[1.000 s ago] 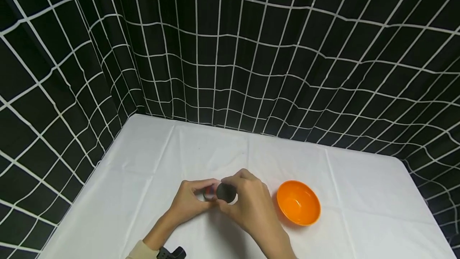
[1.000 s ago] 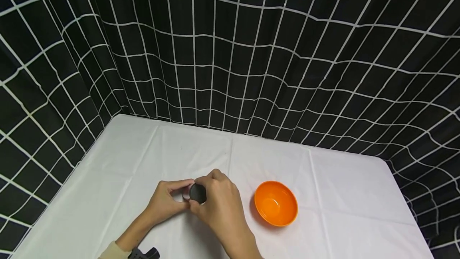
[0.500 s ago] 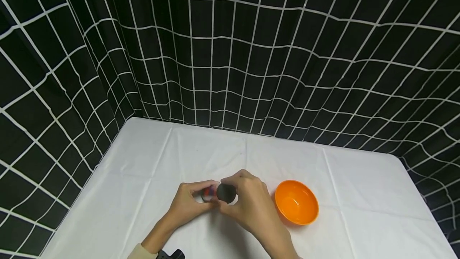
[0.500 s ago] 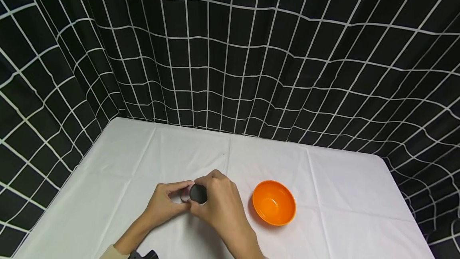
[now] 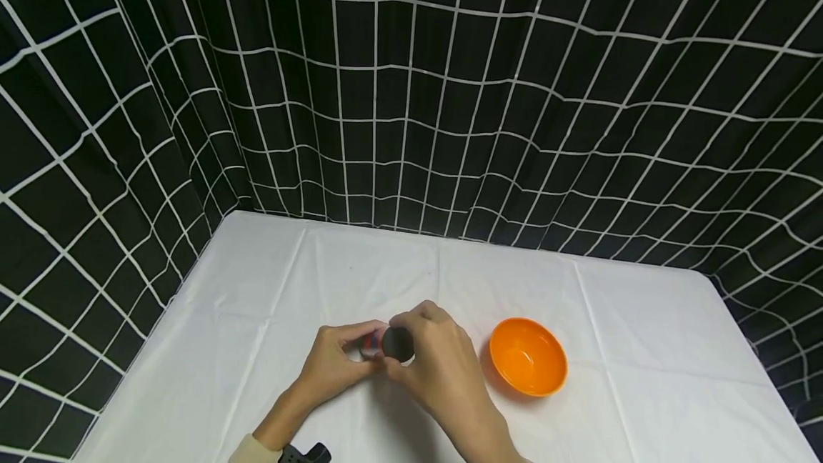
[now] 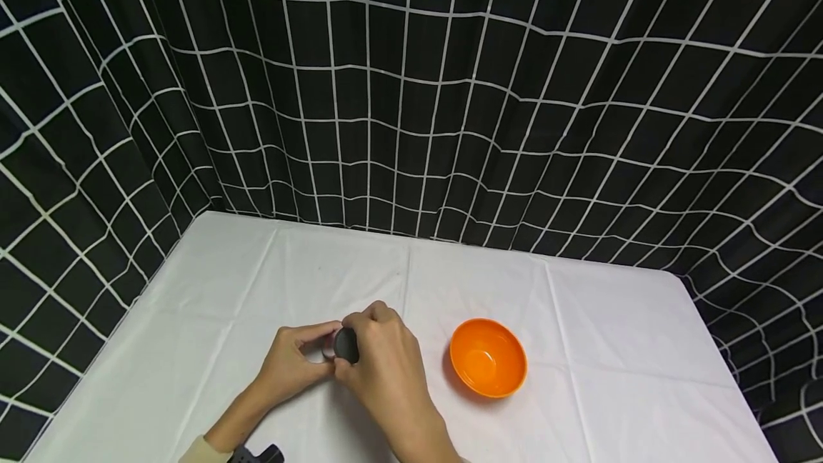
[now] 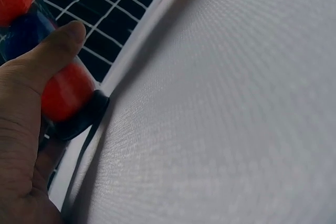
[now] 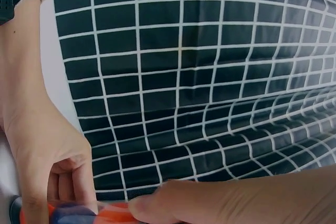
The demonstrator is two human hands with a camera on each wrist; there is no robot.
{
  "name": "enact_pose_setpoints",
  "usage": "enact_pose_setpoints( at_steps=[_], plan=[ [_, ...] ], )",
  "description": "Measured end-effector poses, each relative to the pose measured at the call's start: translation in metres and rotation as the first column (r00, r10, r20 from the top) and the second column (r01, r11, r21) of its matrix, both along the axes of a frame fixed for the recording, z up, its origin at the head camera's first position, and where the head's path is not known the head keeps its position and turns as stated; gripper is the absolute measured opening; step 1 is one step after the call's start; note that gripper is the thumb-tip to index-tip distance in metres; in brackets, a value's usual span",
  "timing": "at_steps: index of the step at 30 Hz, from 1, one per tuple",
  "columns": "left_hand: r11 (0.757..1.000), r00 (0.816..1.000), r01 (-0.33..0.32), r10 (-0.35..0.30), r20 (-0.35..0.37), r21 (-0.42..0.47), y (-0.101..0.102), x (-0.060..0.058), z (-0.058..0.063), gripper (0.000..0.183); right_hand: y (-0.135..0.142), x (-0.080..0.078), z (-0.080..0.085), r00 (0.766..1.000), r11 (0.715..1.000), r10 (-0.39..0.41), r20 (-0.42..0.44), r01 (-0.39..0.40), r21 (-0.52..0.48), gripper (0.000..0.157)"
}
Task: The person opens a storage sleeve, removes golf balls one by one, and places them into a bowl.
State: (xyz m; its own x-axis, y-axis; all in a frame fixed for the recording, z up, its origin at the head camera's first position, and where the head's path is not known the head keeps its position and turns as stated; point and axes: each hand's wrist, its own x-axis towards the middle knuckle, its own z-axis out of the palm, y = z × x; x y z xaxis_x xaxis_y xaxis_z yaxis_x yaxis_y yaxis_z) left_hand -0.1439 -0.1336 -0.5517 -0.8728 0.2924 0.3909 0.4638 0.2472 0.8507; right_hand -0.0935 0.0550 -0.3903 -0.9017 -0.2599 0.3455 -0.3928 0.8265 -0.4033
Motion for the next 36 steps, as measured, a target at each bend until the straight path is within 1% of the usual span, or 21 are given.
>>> enact_pose_setpoints(
  at_steps=[3,6,11,15,17,19,23,26,29,32,36],
  plan=[
    [1.000,1.000,-0.003,0.003,0.011,-0.003,0.000,0.001,-0.001,0.045,0.001,0.000,0.000,1.000,1.000,0.002,-0.009,-0.002,-0.003,0.034],
    [1.000,1.000,0.001,0.000,0.016,-0.003,-0.002,0.003,-0.002,0.045,0.002,-0.001,-0.001,0.999,0.999,0.023,0.024,-0.022,-0.027,0.034],
    [1.000,1.000,-0.003,0.003,-0.021,0.012,-0.010,0.004,-0.003,0.047,0.000,-0.003,-0.001,0.994,0.993,0.079,0.081,-0.071,-0.092,0.033],
    [1.000,0.999,-0.010,0.011,-0.036,0.018,-0.009,0.001,-0.001,0.049,0.003,-0.008,0.001,0.989,0.985,0.104,0.106,-0.088,-0.148,0.036],
    [0.999,0.999,-0.022,0.023,-0.042,0.024,-0.008,0.001,0.000,0.050,0.005,-0.011,0.004,0.984,0.977,0.126,0.126,-0.101,-0.189,0.038],
    [0.999,0.997,-0.035,0.037,-0.064,0.030,-0.007,0.000,0.000,0.051,0.007,-0.013,0.005,0.978,0.964,0.157,0.140,-0.121,-0.238,0.042],
    [0.997,0.996,-0.040,0.045,-0.082,0.069,-0.004,-0.001,-0.001,0.054,0.015,-0.016,0.005,0.966,0.925,0.209,0.151,-0.145,-0.352,0.043],
    [0.996,0.996,-0.035,0.043,-0.083,0.086,-0.001,-0.002,-0.002,0.056,0.023,-0.019,0.001,0.968,0.898,0.206,0.144,-0.128,-0.421,0.039],
    [0.995,0.992,-0.061,0.069,-0.102,0.082,0.002,-0.002,-0.002,0.054,0.031,-0.021,-0.006,0.973,0.884,0.184,0.143,-0.100,-0.457,0.035],
    [0.991,0.985,-0.104,0.115,-0.130,0.087,0.005,-0.001,-0.002,0.053,0.037,-0.023,-0.012,0.976,0.884,0.157,0.153,-0.070,-0.461,0.034],
    [0.980,0.972,-0.161,0.178,-0.155,0.119,0.007,-0.001,-0.001,0.054,0.040,-0.026,-0.019,0.979,0.903,0.118,0.164,-0.037,-0.428,0.033]
  ],
)
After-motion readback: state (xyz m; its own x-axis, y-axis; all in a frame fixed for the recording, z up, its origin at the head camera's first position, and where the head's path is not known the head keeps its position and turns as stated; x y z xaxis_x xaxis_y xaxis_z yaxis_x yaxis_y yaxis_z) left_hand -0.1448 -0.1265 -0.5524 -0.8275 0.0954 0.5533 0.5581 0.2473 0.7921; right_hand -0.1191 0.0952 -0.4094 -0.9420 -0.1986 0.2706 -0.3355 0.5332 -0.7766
